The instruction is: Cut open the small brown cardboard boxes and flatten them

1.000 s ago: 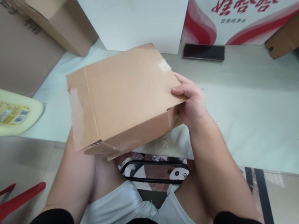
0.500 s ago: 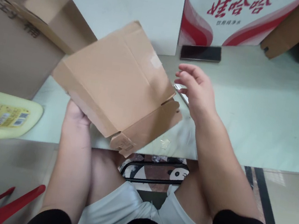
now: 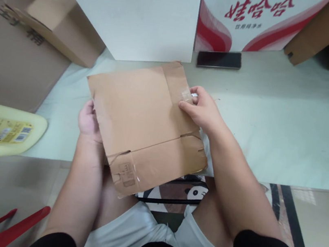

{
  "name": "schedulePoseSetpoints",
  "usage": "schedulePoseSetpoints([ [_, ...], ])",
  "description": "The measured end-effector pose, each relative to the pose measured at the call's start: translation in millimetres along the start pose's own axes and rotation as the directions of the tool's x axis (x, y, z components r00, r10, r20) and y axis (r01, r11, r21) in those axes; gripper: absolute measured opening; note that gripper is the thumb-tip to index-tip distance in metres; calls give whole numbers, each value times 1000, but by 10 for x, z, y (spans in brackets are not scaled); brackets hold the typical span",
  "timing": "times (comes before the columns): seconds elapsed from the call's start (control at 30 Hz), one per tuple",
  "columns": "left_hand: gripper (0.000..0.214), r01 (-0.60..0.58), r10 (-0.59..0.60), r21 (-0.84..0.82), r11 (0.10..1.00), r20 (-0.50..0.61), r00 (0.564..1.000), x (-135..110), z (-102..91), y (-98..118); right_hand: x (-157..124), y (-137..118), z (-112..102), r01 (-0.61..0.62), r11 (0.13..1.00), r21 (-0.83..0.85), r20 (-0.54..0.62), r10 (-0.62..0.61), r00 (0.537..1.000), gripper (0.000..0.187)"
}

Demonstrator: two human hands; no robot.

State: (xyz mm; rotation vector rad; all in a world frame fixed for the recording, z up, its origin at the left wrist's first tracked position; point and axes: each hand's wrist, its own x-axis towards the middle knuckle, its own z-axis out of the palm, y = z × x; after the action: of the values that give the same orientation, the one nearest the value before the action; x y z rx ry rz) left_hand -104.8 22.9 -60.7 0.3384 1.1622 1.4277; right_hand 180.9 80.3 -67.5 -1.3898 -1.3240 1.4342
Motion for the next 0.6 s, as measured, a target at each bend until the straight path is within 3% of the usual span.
schedulePoseSetpoints([
  [0.1, 41, -24, 12, 92, 996, 133, 991, 0, -37, -70, 13, -15, 23, 24, 991, -132, -112, -39, 993, 42],
  [0.17, 37, -45, 25, 163, 986, 122, 992, 28, -75, -101, 1, -34, 4, 64, 988, -139, -116, -81, 990, 41],
  [0.3, 21, -140, 142, 73, 987, -19, 990, 146, -159, -47, -54, -81, -139, 63, 987, 146, 85, -76, 994, 43],
  [0.4, 18, -277, 276, -3, 961, -71, 959, 226, -207, 30, -81, -90, -194, 35, 943, 330, 289, -136, 948, 70],
  [0.47, 21, -334, 332, -21, 942, -48, 942, 243, -204, 48, -96, -74, -123, 27, 919, 394, 365, -184, 913, 82],
  [0.53, 22, -340, 340, -24, 940, -4, 940, 230, -168, 34, -128, -45, 9, 43, 924, 381, 361, -191, 913, 77],
  [0.6, 20, -300, 300, -10, 954, 42, 953, 204, -116, 8, -196, -20, 104, 91, 945, 315, 271, -181, 945, 61],
])
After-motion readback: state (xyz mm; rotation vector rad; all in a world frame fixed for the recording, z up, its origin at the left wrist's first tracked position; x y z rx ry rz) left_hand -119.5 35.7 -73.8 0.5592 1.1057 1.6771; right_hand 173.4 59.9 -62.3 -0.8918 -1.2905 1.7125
